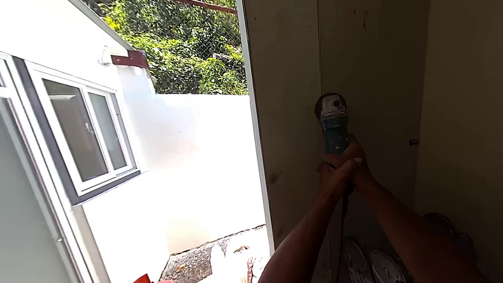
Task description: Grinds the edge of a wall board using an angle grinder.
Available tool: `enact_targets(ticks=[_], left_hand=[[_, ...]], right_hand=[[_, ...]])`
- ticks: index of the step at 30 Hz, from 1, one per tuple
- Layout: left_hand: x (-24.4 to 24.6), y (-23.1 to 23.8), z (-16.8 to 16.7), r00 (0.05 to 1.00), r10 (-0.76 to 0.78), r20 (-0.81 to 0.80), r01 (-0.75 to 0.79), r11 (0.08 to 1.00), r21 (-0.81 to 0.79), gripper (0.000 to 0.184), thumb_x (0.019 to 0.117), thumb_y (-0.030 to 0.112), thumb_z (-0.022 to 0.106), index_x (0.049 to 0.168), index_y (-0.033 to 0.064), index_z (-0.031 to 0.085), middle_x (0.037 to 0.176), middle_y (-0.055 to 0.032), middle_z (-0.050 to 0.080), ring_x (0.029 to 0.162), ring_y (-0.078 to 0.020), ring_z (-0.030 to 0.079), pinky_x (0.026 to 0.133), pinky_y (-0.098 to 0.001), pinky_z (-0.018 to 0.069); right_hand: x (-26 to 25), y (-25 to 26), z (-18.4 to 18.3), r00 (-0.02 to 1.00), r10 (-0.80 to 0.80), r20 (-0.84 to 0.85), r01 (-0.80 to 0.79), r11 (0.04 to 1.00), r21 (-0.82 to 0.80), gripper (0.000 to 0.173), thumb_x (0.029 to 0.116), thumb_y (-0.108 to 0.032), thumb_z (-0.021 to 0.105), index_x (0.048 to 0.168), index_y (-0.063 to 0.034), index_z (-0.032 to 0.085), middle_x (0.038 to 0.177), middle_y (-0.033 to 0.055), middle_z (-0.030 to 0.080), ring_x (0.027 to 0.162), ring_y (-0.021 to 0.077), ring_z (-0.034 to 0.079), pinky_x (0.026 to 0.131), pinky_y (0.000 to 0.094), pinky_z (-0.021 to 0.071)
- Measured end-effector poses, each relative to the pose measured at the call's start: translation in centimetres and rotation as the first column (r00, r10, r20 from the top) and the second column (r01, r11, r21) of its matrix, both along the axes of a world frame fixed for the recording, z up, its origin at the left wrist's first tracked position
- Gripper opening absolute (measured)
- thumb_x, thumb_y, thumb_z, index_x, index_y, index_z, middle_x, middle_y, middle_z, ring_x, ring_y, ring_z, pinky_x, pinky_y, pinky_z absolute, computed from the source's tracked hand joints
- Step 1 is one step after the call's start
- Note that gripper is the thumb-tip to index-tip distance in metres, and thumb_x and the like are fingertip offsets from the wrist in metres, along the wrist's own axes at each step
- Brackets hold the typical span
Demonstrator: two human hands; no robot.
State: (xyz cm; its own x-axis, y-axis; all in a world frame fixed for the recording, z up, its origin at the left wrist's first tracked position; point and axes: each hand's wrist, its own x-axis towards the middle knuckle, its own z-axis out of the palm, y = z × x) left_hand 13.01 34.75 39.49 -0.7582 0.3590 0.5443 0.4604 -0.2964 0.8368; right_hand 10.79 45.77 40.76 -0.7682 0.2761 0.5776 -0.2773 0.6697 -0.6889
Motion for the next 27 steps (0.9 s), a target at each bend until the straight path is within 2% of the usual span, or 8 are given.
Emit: enact_targets(ticks=[2, 4, 6, 8, 11, 15, 19, 27], left_hand=[[0.0, 0.1, -0.2, 1.000, -0.005, 0.001, 0.005, 1.000, 0.016, 0.029, 0.0914, 0.026, 0.076, 0.092, -0.0019, 0.068, 0.079, -0.0111, 0.067, 0.073, -0.0171, 0.067, 0.070, -0.0319, 0.0567], [0.4, 0.1, -0.2, 1.000, -0.002, 0.018, 0.002, 1.000, 0.006, 0.036, 0.0897, 0.029, 0.075, 0.107, -0.0013, 0.064, 0.087, -0.0118, 0.068, 0.080, -0.0180, 0.068, 0.076, -0.0342, 0.0573], [0.6, 0.0, -0.1, 0.999, 0.004, 0.034, -0.004, 1.000, -0.019, 0.043, 0.0901, 0.032, 0.074, 0.116, -0.0005, 0.061, 0.093, -0.0126, 0.068, 0.085, -0.0191, 0.068, 0.078, -0.0363, 0.0575], [0.4, 0.1, 0.0, 1.000, 0.005, 0.027, -0.004, 1.000, -0.006, 0.038, 0.0905, 0.031, 0.074, 0.108, -0.0007, 0.064, 0.088, -0.0122, 0.068, 0.081, -0.0186, 0.068, 0.075, -0.0351, 0.0575], [0.1, 0.0, 0.2, 1.000, 0.012, 0.012, -0.013, 1.000, 0.005, 0.032, 0.0927, 0.029, 0.075, 0.090, -0.0014, 0.067, 0.078, -0.0116, 0.066, 0.072, -0.0180, 0.066, 0.070, -0.0327, 0.0560], [0.5, 0.1, -0.1, 0.999, -0.041, 0.013, 0.041, 0.999, 0.013, 0.042, 0.0881, 0.030, 0.076, 0.112, -0.0009, 0.061, 0.087, -0.0133, 0.068, 0.077, -0.0196, 0.068, 0.072, -0.0356, 0.0581], [-0.1, 0.2, -0.2, 0.997, -0.070, 0.027, 0.067, 0.993, 0.096, 0.049, 0.0855, 0.028, 0.079, 0.119, 0.0000, 0.057, 0.084, -0.0145, 0.067, 0.073, -0.0207, 0.068, 0.068, -0.0356, 0.0580], [-0.5, -0.2, -0.8, 0.996, -0.065, 0.055, 0.059, 0.993, 0.105, 0.051, 0.0854, 0.030, 0.079, 0.121, 0.0010, 0.056, 0.086, -0.0148, 0.068, 0.075, -0.0215, 0.069, 0.069, -0.0361, 0.0587]], right_hand=[[-0.1, 0.0, -0.3, 0.998, -0.002, -0.067, 0.000, 0.999, -0.036, 0.030, 0.0813, -0.017, 0.086, 0.101, 0.0016, 0.072, 0.093, 0.0167, 0.070, 0.085, 0.0242, 0.064, 0.081, 0.0398, 0.0529], [-1.8, 0.3, -0.7, 0.969, -0.054, -0.239, 0.039, 0.997, -0.068, 0.061, 0.0685, -0.034, 0.088, 0.117, -0.0094, 0.061, 0.085, 0.0097, 0.067, 0.074, 0.0230, 0.066, 0.065, 0.0460, 0.0552], [-1.7, 0.2, -0.3, 0.964, -0.059, -0.260, 0.037, 0.995, -0.091, 0.077, 0.0660, -0.039, 0.089, 0.129, -0.0122, 0.054, 0.088, 0.0101, 0.068, 0.075, 0.0262, 0.067, 0.064, 0.0525, 0.0545], [-1.2, 0.2, -0.3, 0.977, -0.044, -0.207, 0.033, 0.998, -0.056, 0.062, 0.0718, -0.031, 0.088, 0.121, -0.0066, 0.060, 0.091, 0.0134, 0.069, 0.080, 0.0267, 0.067, 0.070, 0.0494, 0.0555], [-0.2, 0.0, 0.4, 0.998, -0.039, 0.053, 0.036, 0.998, 0.052, 0.031, 0.0877, -0.021, 0.081, 0.109, 0.0008, 0.074, 0.107, 0.0191, 0.071, 0.101, 0.0301, 0.066, 0.095, 0.0453, 0.0498], [-0.6, -0.3, -0.2, 0.965, -0.119, -0.234, 0.105, 0.992, -0.073, 0.069, 0.0675, -0.038, 0.087, 0.125, -0.0122, 0.058, 0.092, 0.0109, 0.069, 0.080, 0.0259, 0.068, 0.067, 0.0512, 0.0558], [3.1, -2.4, 2.0, 0.975, -0.131, -0.179, 0.116, 0.989, -0.088, 0.071, 0.0726, -0.024, 0.090, 0.131, -0.0049, 0.055, 0.106, 0.0209, 0.067, 0.093, 0.0340, 0.068, 0.078, 0.0577, 0.0551], [2.5, -2.8, 1.7, 0.978, -0.129, -0.163, 0.117, 0.990, -0.081, 0.071, 0.0710, -0.026, 0.090, 0.130, -0.0065, 0.055, 0.101, 0.0189, 0.068, 0.089, 0.0331, 0.068, 0.074, 0.0570, 0.0553]])
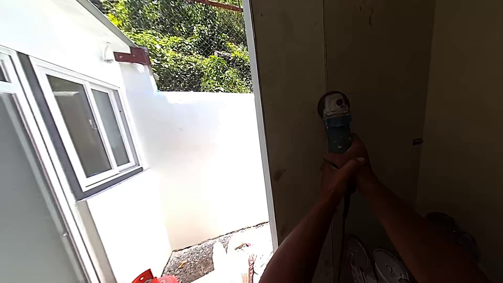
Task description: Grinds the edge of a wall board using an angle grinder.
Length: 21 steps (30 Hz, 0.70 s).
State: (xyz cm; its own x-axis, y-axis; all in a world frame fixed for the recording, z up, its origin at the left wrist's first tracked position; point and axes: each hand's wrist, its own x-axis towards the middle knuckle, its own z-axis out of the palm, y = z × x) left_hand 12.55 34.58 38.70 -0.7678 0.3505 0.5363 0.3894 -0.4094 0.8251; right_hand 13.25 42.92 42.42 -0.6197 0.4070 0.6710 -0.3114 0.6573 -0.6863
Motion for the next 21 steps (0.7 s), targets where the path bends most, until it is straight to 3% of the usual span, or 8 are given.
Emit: enact_targets(ticks=[2, 6, 10, 14, 16, 17, 20, 21], left_hand=[[0.0, 0.0, 0.1, 1.000, 0.005, 0.012, -0.005, 1.000, -0.018, 0.051, 0.0851, 0.031, 0.080, 0.118, 0.0010, 0.056, 0.082, -0.0138, 0.067, 0.071, -0.0203, 0.067, 0.066, -0.0348, 0.0574], [0.1, 0.1, 0.3, 1.000, 0.000, 0.003, 0.000, 1.000, 0.007, 0.045, 0.0861, 0.027, 0.079, 0.114, -0.0008, 0.058, 0.082, -0.0139, 0.067, 0.071, -0.0199, 0.068, 0.067, -0.0348, 0.0578], [0.0, 0.0, 0.2, 1.000, -0.005, -0.007, 0.005, 1.000, -0.007, 0.051, 0.0850, 0.031, 0.079, 0.119, 0.0013, 0.057, 0.085, -0.0137, 0.067, 0.075, -0.0203, 0.068, 0.070, -0.0359, 0.0581], [0.1, -0.1, 0.4, 1.000, -0.007, -0.028, 0.007, 1.000, -0.017, 0.042, 0.0866, 0.029, 0.077, 0.112, 0.0002, 0.061, 0.082, -0.0134, 0.067, 0.072, -0.0198, 0.068, 0.068, -0.0352, 0.0580], [0.6, -0.2, 0.9, 0.999, 0.020, -0.034, -0.023, 0.995, -0.096, 0.035, 0.0908, 0.030, 0.075, 0.103, -0.0015, 0.065, 0.081, -0.0127, 0.067, 0.072, -0.0194, 0.066, 0.069, -0.0348, 0.0565], [0.9, -0.3, 1.1, 0.998, 0.017, -0.057, -0.026, 0.988, -0.150, 0.036, 0.0917, 0.031, 0.073, 0.106, -0.0004, 0.064, 0.084, -0.0120, 0.067, 0.076, -0.0188, 0.067, 0.071, -0.0346, 0.0570], [1.0, -0.4, 1.4, 0.993, 0.007, -0.117, -0.024, 0.989, -0.147, 0.033, 0.0911, 0.028, 0.077, 0.095, -0.0034, 0.068, 0.080, -0.0134, 0.067, 0.072, -0.0191, 0.066, 0.069, -0.0339, 0.0577], [1.1, -0.3, 1.3, 0.992, 0.007, -0.125, -0.024, 0.990, -0.137, 0.033, 0.0901, 0.029, 0.077, 0.096, -0.0023, 0.067, 0.080, -0.0125, 0.067, 0.071, -0.0184, 0.066, 0.068, -0.0335, 0.0571]], right_hand=[[0.0, 0.1, -0.1, 1.000, -0.007, 0.008, 0.007, 1.000, -0.009, 0.074, 0.0716, -0.025, 0.090, 0.133, -0.0068, 0.053, 0.106, 0.0201, 0.067, 0.092, 0.0338, 0.068, 0.077, 0.0573, 0.0557], [0.0, 0.1, 0.2, 1.000, -0.002, 0.012, 0.002, 1.000, -0.006, 0.073, 0.0702, -0.026, 0.090, 0.131, -0.0083, 0.054, 0.101, 0.0191, 0.067, 0.088, 0.0335, 0.067, 0.073, 0.0573, 0.0550], [0.0, 0.1, 0.1, 1.000, -0.014, 0.015, 0.014, 1.000, -0.008, 0.073, 0.0708, -0.025, 0.090, 0.132, -0.0073, 0.054, 0.104, 0.0198, 0.067, 0.090, 0.0335, 0.068, 0.075, 0.0571, 0.0559], [-0.3, 0.4, 0.1, 1.000, 0.006, 0.027, -0.006, 1.000, 0.006, 0.073, 0.0719, -0.026, 0.090, 0.132, -0.0078, 0.054, 0.105, 0.0194, 0.068, 0.092, 0.0339, 0.068, 0.078, 0.0581, 0.0557], [-1.8, 1.7, -0.9, 0.999, 0.031, 0.011, -0.031, 0.999, -0.021, 0.071, 0.0740, -0.030, 0.090, 0.134, -0.0064, 0.059, 0.105, 0.0190, 0.070, 0.093, 0.0348, 0.068, 0.081, 0.0587, 0.0533], [-2.7, 2.4, -1.4, 1.000, 0.011, -0.011, -0.011, 1.000, 0.004, 0.069, 0.0718, -0.036, 0.087, 0.128, -0.0086, 0.058, 0.097, 0.0140, 0.070, 0.085, 0.0296, 0.069, 0.073, 0.0531, 0.0558], [-2.0, 2.9, -1.7, 0.998, 0.059, 0.030, -0.060, 0.998, 0.034, 0.046, 0.0823, -0.028, 0.086, 0.117, -0.0030, 0.070, 0.100, 0.0162, 0.071, 0.093, 0.0261, 0.067, 0.085, 0.0435, 0.0529], [-2.0, 2.9, -1.7, 0.998, 0.055, -0.014, -0.055, 0.998, 0.028, 0.051, 0.0795, -0.029, 0.087, 0.118, -0.0039, 0.068, 0.098, 0.0161, 0.070, 0.089, 0.0270, 0.067, 0.081, 0.0456, 0.0538]])
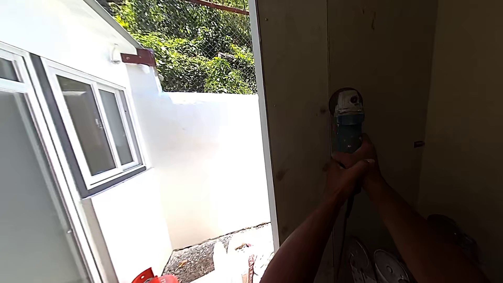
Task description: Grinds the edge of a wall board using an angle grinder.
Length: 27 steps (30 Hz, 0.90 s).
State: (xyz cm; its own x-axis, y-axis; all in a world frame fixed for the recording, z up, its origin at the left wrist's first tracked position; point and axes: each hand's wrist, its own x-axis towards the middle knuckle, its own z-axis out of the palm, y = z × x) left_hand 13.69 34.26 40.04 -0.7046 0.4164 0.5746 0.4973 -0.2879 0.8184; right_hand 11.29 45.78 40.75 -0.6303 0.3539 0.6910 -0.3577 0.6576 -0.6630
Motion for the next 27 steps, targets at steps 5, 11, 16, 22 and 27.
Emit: enact_targets(ticks=[5, 11, 16, 22, 27], left_hand=[[0.4, 0.0, -0.2, 0.998, 0.002, 0.057, -0.002, 1.000, 0.011, 0.044, 0.0896, 0.033, 0.075, 0.116, 0.0002, 0.061, 0.089, -0.0130, 0.068, 0.079, -0.0198, 0.068, 0.074, -0.0362, 0.0578], [-1.4, 0.1, -1.5, 0.993, -0.027, 0.111, 0.016, 0.995, 0.098, 0.053, 0.0862, 0.031, 0.079, 0.123, -0.0004, 0.056, 0.092, -0.0167, 0.069, 0.082, -0.0231, 0.071, 0.075, -0.0385, 0.0597], [-1.2, -0.2, -1.3, 0.993, -0.009, 0.119, -0.003, 0.996, 0.093, 0.053, 0.0858, 0.031, 0.078, 0.123, 0.0007, 0.055, 0.090, -0.0149, 0.068, 0.080, -0.0212, 0.069, 0.074, -0.0368, 0.0587], [-0.6, -0.5, -1.9, 0.997, -0.021, 0.068, 0.012, 0.992, 0.124, 0.062, 0.0826, 0.030, 0.081, 0.127, -0.0023, 0.051, 0.094, -0.0173, 0.069, 0.082, -0.0237, 0.072, 0.075, -0.0387, 0.0614], [1.3, -2.4, -1.6, 1.000, 0.002, 0.001, -0.002, 0.968, 0.253, 0.064, 0.0811, 0.026, 0.080, 0.127, -0.0040, 0.047, 0.093, -0.0172, 0.069, 0.081, -0.0232, 0.073, 0.075, -0.0383, 0.0625]], right_hand=[[0.4, -1.0, 1.1, 0.998, -0.050, -0.045, 0.047, 0.998, -0.047, 0.076, 0.0671, -0.039, 0.088, 0.129, -0.0112, 0.054, 0.093, 0.0120, 0.068, 0.079, 0.0276, 0.068, 0.065, 0.0514, 0.0552], [1.9, -3.0, 1.4, 0.999, -0.044, 0.011, 0.045, 0.996, -0.071, 0.072, 0.0695, -0.028, 0.088, 0.128, -0.0064, 0.053, 0.100, 0.0190, 0.067, 0.089, 0.0336, 0.067, 0.074, 0.0583, 0.0543], [1.8, -3.2, 1.5, 0.998, -0.061, 0.003, 0.061, 0.997, -0.048, 0.071, 0.0694, -0.029, 0.089, 0.128, -0.0065, 0.055, 0.098, 0.0177, 0.068, 0.087, 0.0326, 0.068, 0.073, 0.0573, 0.0544], [2.2, -3.3, 0.9, 1.000, -0.013, -0.027, 0.011, 0.996, -0.092, 0.073, 0.0664, -0.024, 0.091, 0.127, -0.0074, 0.055, 0.098, 0.0160, 0.068, 0.088, 0.0296, 0.068, 0.075, 0.0547, 0.0555], [4.0, -5.6, 1.9, 0.993, 0.052, -0.105, -0.046, 0.997, 0.060, 0.074, 0.0656, -0.027, 0.089, 0.128, -0.0086, 0.054, 0.095, 0.0134, 0.068, 0.084, 0.0280, 0.068, 0.071, 0.0542, 0.0558]])
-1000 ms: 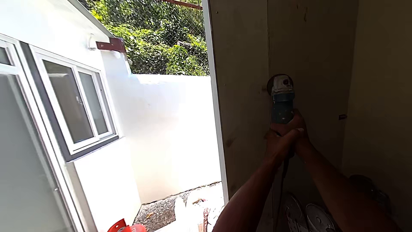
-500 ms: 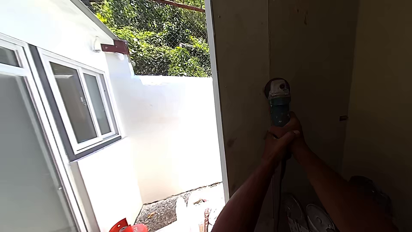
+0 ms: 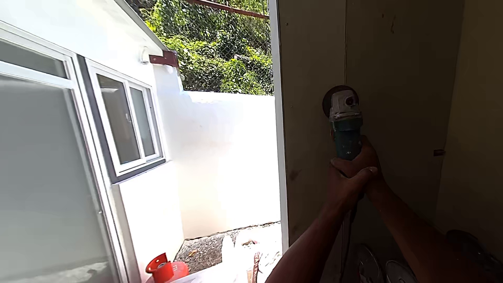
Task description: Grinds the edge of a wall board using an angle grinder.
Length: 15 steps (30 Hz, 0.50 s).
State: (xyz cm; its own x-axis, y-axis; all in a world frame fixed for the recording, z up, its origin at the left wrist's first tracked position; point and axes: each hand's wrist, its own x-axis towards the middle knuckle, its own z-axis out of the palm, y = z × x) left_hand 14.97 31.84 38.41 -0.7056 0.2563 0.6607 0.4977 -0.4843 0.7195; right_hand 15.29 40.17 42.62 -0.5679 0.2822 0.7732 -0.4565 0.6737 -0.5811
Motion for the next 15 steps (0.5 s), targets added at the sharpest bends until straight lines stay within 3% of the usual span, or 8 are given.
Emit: enact_targets(ticks=[5, 15], left_hand=[[0.6, -2.7, 1.1, 0.998, 0.041, -0.036, -0.036, 0.990, 0.137, 0.044, 0.0825, 0.019, 0.077, 0.116, -0.0025, 0.057, 0.083, -0.0151, 0.069, 0.073, -0.0212, 0.071, 0.069, -0.0361, 0.0611], [-0.9, -5.1, 0.8, 0.998, 0.055, -0.007, -0.053, 0.992, 0.116, 0.050, 0.0828, 0.022, 0.078, 0.119, -0.0029, 0.055, 0.088, -0.0153, 0.070, 0.080, -0.0212, 0.072, 0.077, -0.0369, 0.0611]], right_hand=[[0.4, -3.2, 1.5, 0.998, 0.062, -0.002, -0.062, 0.990, 0.125, 0.076, 0.0680, -0.028, 0.090, 0.132, -0.0103, 0.054, 0.100, 0.0157, 0.067, 0.086, 0.0291, 0.068, 0.071, 0.0537, 0.0560], [-1.2, -5.6, 1.4, 0.998, 0.040, 0.037, -0.044, 0.993, 0.106, 0.074, 0.0678, -0.027, 0.090, 0.130, -0.0103, 0.054, 0.096, 0.0154, 0.068, 0.085, 0.0302, 0.068, 0.070, 0.0553, 0.0546]])
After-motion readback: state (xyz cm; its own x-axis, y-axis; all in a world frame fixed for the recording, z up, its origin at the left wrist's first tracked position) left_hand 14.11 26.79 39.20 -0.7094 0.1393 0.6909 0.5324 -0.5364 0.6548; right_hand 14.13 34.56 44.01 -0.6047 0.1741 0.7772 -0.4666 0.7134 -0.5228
